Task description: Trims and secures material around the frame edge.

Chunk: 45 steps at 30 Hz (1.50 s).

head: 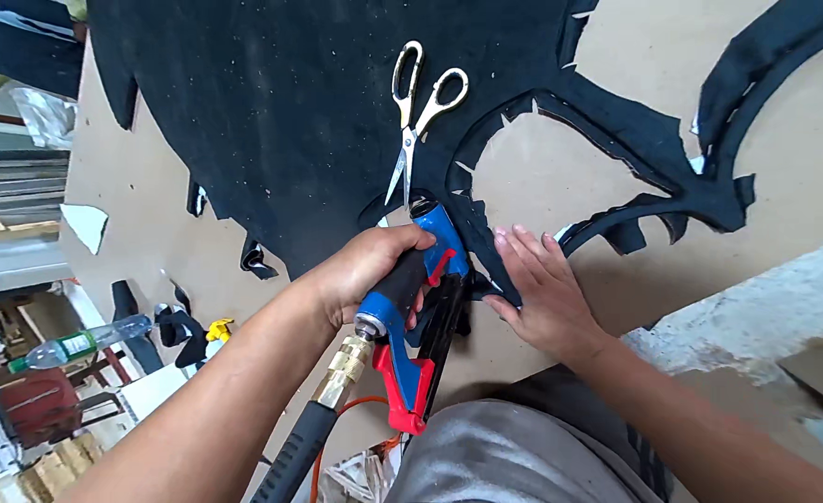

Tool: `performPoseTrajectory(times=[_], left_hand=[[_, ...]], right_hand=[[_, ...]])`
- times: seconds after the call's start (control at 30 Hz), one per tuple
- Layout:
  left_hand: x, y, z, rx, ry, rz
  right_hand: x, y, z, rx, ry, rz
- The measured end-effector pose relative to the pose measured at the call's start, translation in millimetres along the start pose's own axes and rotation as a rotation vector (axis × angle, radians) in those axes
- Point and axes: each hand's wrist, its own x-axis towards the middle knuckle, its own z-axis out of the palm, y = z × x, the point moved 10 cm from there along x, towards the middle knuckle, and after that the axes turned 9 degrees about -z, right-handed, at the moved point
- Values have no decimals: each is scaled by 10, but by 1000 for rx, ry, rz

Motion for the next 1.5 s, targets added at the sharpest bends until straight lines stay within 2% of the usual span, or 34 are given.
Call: performPoseTrajectory(times=[0.1, 0.27, 0.47, 0.77, 0.83, 0.93, 1.0, 1.13, 1.3, 1.5], left_hand=[[-151, 9, -51, 32, 67, 18], [-218, -4, -78, 61, 77, 29], [-38, -6, 118, 78, 47, 7], [57, 73, 227, 178, 51, -34], [44, 100, 227, 179, 60, -31], [-2, 118, 221, 145, 61, 5], [-54, 111, 255, 141, 69, 12], [-76, 78, 419, 209, 70, 0], [-21, 87, 510, 239, 107, -6], [34, 142, 564, 302, 70, -22]], right_hand=[[33, 26, 172, -172, -186, 124], [-29, 34, 254, -207, -264, 209], [-6, 32, 221, -215, -188, 216], [2, 32, 219, -192, -188, 198], [-50, 40, 152, -107, -112, 165], [-265, 57, -131, 76, 117, 88], [-452, 17, -237, 98, 171, 30], [-577, -96, -143, -13, 111, -80], [-557, -101, -52, -82, 49, -85], [-553, -94, -37, -77, 34, -86]])
